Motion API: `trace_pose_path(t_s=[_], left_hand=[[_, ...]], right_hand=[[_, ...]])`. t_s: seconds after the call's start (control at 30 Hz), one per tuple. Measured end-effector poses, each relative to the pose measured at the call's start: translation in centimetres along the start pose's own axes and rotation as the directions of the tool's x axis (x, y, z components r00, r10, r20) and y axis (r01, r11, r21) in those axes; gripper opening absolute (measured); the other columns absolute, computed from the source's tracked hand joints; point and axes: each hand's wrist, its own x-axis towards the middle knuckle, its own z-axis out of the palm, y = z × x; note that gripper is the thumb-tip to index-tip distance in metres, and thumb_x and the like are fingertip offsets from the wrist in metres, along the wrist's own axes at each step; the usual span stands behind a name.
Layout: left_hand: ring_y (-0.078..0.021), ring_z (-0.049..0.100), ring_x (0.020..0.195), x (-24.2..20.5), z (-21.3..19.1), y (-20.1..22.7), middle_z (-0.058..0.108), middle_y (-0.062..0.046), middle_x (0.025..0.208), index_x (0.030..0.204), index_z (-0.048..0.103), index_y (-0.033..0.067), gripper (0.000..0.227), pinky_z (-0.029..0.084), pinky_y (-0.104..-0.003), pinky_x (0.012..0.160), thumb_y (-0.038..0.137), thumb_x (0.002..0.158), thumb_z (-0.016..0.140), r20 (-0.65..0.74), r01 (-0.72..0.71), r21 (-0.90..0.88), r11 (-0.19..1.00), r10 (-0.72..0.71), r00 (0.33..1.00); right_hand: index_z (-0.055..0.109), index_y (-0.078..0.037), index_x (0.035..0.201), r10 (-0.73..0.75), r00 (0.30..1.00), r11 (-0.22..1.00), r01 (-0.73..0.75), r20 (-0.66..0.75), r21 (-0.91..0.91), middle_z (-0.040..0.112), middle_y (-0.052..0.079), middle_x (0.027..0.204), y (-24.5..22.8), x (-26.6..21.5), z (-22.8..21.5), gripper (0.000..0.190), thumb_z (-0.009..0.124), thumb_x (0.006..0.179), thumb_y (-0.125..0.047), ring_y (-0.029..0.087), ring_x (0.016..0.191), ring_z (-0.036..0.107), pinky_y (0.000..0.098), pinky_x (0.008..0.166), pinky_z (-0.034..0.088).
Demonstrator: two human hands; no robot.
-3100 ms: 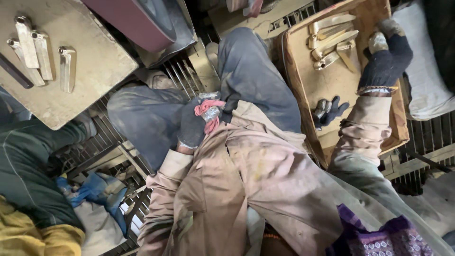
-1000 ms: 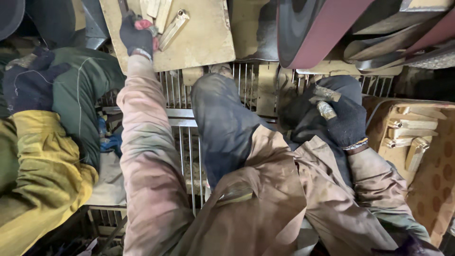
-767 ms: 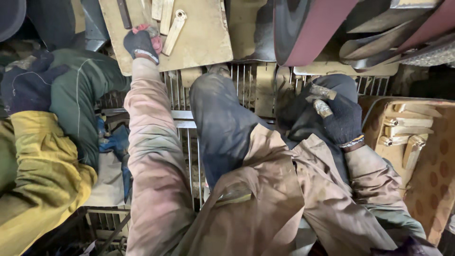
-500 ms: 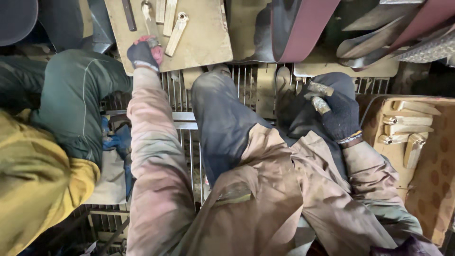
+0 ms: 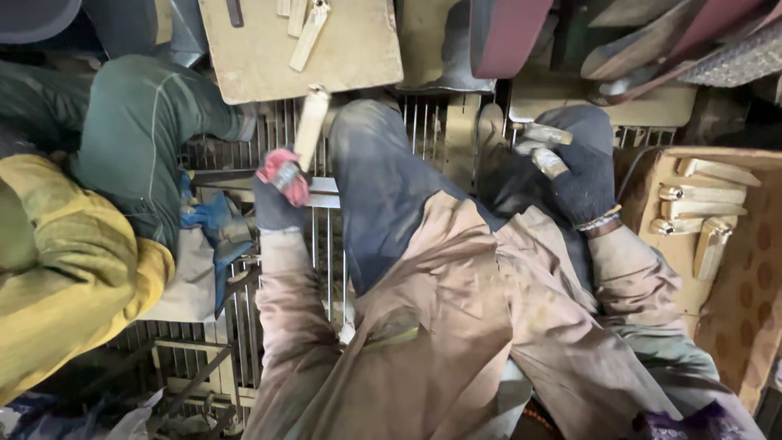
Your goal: The person sits on the floor and uses a belt sander to smooth the edges of small wooden pieces. They hold each piece with both gloved hands, press it against the moving belt, and rotate it to sand different sides. Finished pieces are placed into a nearby cardboard box.
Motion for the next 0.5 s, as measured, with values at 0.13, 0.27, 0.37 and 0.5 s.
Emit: trace_pose_path(t_s=[0.13, 0.27, 0.37, 0.5], left_hand=[[-0.0153, 0.058, 0.072, -2.3, 4.5, -1.6, 0.063, -0.007, 0.091, 0.114, 0.062, -0.0014, 0.024, 0.048, -0.024, 0.059, 0.020, 0.105, 0.058, 0.097, 0.089, 0.245, 0.965, -0.116, 0.988], [-0.0177, 0.060, 0.076, -2.0, 9.2, -4.3, 0.065, -0.008, 0.094, 0.115, 0.062, -0.0034, 0.026, 0.049, -0.026, 0.065, 0.017, 0.099, 0.062, 0.296, 0.241, 0.389, 0.889, -0.368, 0.882], [-0.0195, 0.061, 0.080, -1.8, 13.9, -6.1, 0.066, -0.010, 0.096, 0.117, 0.062, -0.0050, 0.029, 0.050, -0.028, 0.069, 0.014, 0.095, 0.065, 0.380, 0.231, 0.463, 0.856, -0.427, 0.820], [-0.0219, 0.063, 0.084, -2.5, 19.2, -6.3, 0.067, -0.011, 0.098, 0.118, 0.062, -0.0070, 0.035, 0.052, -0.030, 0.075, 0.011, 0.089, 0.069, 0.367, 0.079, 0.517, 0.852, -0.305, 0.879]], right_hand=[[0.074, -0.001, 0.118, 0.042, 0.980, 0.969, -0.087, 0.195, 0.230, 0.070, 0.012, 0.133, -1.0, -0.6, 0.6, 0.024, 0.056, 0.107, -0.014, 0.022, 0.122, 0.064, 0.0332, 0.106, 0.049], [0.073, 0.000, 0.123, 0.327, 0.866, 0.596, -0.499, 0.378, 0.629, 0.071, 0.015, 0.127, -1.2, -0.9, 2.9, 0.028, 0.058, 0.106, -0.017, 0.023, 0.113, 0.064, 0.0346, 0.100, 0.049], [0.073, 0.001, 0.123, 0.297, 0.850, 0.419, -0.525, 0.435, 0.740, 0.071, 0.015, 0.127, -0.7, -1.4, 3.1, 0.029, 0.060, 0.105, -0.017, 0.022, 0.113, 0.064, 0.0341, 0.101, 0.049], [0.072, 0.003, 0.123, 0.201, 0.883, 0.473, -0.467, 0.424, 0.747, 0.071, 0.015, 0.127, -0.3, -2.0, 1.8, 0.030, 0.062, 0.103, -0.017, 0.021, 0.114, 0.065, 0.0335, 0.101, 0.049]])
